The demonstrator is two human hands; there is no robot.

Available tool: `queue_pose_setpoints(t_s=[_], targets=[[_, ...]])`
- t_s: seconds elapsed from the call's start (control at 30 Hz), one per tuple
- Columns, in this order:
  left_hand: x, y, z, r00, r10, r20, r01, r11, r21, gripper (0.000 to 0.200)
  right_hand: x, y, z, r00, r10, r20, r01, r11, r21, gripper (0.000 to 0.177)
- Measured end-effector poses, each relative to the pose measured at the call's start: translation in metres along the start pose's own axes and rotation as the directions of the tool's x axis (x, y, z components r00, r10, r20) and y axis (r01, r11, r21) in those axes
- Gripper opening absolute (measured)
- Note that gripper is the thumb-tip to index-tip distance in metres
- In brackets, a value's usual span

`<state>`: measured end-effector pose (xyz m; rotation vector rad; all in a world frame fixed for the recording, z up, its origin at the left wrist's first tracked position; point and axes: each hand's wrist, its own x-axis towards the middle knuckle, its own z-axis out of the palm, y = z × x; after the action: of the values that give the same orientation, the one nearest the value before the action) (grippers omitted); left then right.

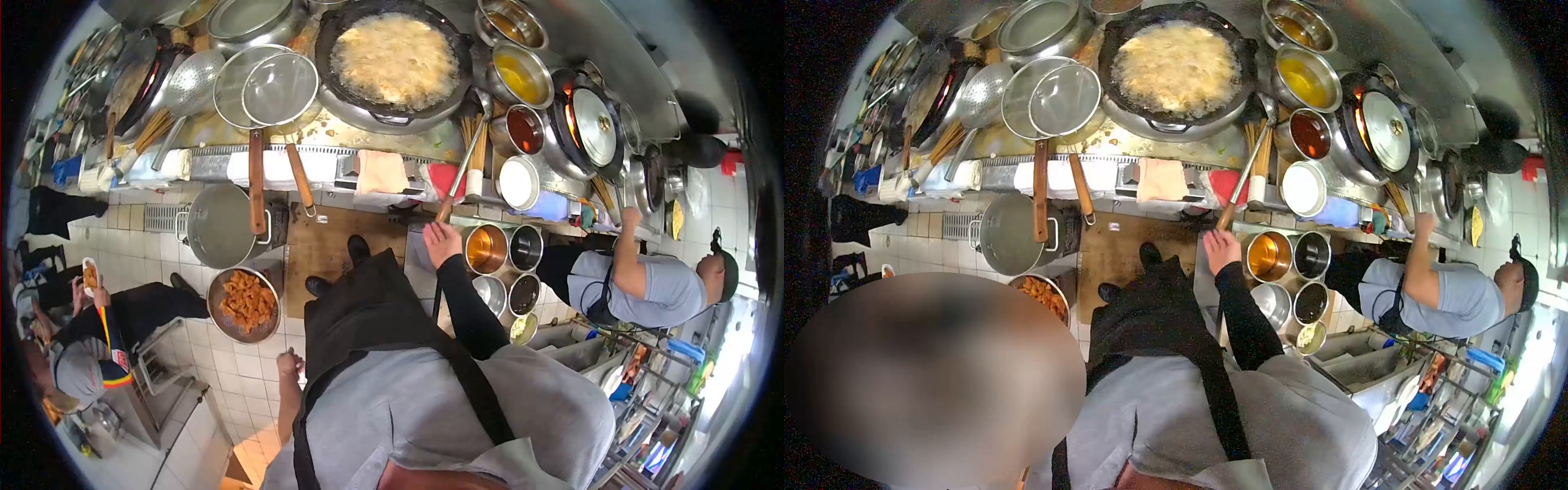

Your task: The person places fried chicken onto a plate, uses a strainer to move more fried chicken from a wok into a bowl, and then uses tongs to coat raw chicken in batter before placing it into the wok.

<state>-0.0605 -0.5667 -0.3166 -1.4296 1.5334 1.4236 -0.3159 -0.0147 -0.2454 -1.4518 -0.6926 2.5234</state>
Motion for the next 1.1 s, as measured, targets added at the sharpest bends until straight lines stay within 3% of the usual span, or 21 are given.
queue_pose_setpoints(t_s=[0.03,0.07,0.13,0.17,0.23,0.27,0.3,0.33,0.37,0.4,0.47,0.53,0.6,0.67,0.7,0.77,0.83,0.87,0.93,0.97,1.1], targets=[[0.021,0.005,-0.015,0.997,0.022,0.075,-0.016,0.996,-0.083,0.019,-0.001,-0.004,0.009,0.993,-0.007,0.115,0.002,0.999,0.043,0.025],[0.037,0.013,-0.026,0.992,0.051,0.112,-0.035,0.989,-0.143,0.02,0.008,-0.005,0.014,0.995,0.026,0.099,-0.028,1.0,0.013,0.025],[0.037,0.064,-0.024,0.989,0.144,-0.018,-0.145,0.972,-0.184,0.019,0.036,-0.016,0.02,0.992,0.1,0.073,-0.097,0.994,-0.051,0.026],[0.007,0.104,-0.016,0.965,0.259,0.039,-0.248,0.95,-0.189,0.019,0.036,-0.028,0.03,0.984,0.091,0.155,-0.063,0.983,-0.174,0.023],[-0.019,0.149,-0.018,0.917,0.397,-0.019,-0.394,0.901,-0.181,0.021,0.11,-0.084,0.049,0.881,0.301,0.364,-0.137,0.9,-0.414,0.026],[-0.042,0.182,-0.018,0.913,0.404,-0.051,-0.395,0.909,0.132,0.02,0.117,-0.081,0.077,0.998,0.034,0.045,-0.004,0.834,-0.551,0.019],[-0.05,0.189,-0.014,0.891,0.433,-0.136,-0.433,0.901,0.032,0.024,0.123,-0.078,0.097,0.999,-0.008,0.046,0.035,0.775,-0.631,0.014],[-0.044,0.188,-0.016,0.899,0.433,-0.072,-0.436,0.899,-0.034,0.033,0.115,-0.067,0.113,0.996,-0.072,0.06,0.093,0.717,-0.691,0.016],[0.017,0.157,-0.032,0.893,0.445,-0.072,-0.421,0.881,0.214,0.037,0.072,-0.046,0.126,0.966,-0.252,0.059,0.202,0.589,-0.782,0.016],[-0.012,0.171,-0.023,0.955,0.294,-0.035,-0.292,0.955,0.049,0.036,0.02,-0.014,0.137,0.9,-0.399,0.175,0.389,0.554,-0.736,0.018],[0.005,0.136,-0.018,0.952,0.286,-0.108,-0.274,0.955,0.113,0.034,-0.046,0.046,0.131,0.843,-0.413,0.345,0.536,0.709,-0.459,0.025],[0.009,0.108,-0.019,0.968,0.242,-0.067,-0.226,0.956,0.185,0.037,-0.13,0.073,0.145,0.876,-0.127,0.466,0.354,0.826,-0.439,0.018],[0.053,0.04,-0.022,0.942,0.317,-0.111,-0.247,0.879,0.409,0.043,-0.142,0.085,0.142,0.827,0.188,0.53,0.12,0.862,-0.493,0.011],[0.059,-0.009,-0.023,0.927,0.353,-0.125,-0.224,0.791,0.569,0.047,-0.208,0.101,0.181,0.832,0.256,0.492,0.183,0.71,-0.679,0.018],[0.044,-0.013,-0.025,0.964,0.207,-0.167,-0.109,0.88,0.461,0.047,-0.233,0.113,0.197,0.832,0.288,0.475,0.218,0.617,-0.756,0.023],[-0.008,0.007,-0.036,0.979,-0.095,-0.177,0.134,0.966,0.223,0.047,-0.244,0.132,0.201,0.775,0.472,0.42,0.194,0.456,-0.869,0.011],[0.004,-0.021,-0.038,0.97,-0.136,-0.2,0.142,0.99,0.015,0.045,-0.245,0.152,0.203,0.67,0.668,0.324,0.173,0.284,-0.943,0.017],[0.019,-0.034,-0.039,0.966,-0.157,-0.205,0.141,0.986,-0.091,0.044,-0.236,0.169,0.198,0.535,0.752,0.384,0.328,0.234,-0.915,0.013],[0.049,-0.059,-0.041,0.972,-0.152,-0.177,0.116,0.973,-0.201,0.041,-0.249,0.2,0.198,0.55,0.819,0.161,0.168,0.08,-0.983,0.01],[0.066,-0.07,-0.039,0.974,-0.15,-0.168,0.104,0.96,-0.259,0.039,-0.249,0.218,0.196,0.583,0.803,0.127,0.234,-0.016,-0.972,0.01],[0.164,-0.119,-0.01,0.983,-0.181,-0.037,0.08,0.6,-0.796,0.027,-0.247,0.28,0.186,0.661,0.75,-0.027,0.324,-0.318,-0.891,0.013]])
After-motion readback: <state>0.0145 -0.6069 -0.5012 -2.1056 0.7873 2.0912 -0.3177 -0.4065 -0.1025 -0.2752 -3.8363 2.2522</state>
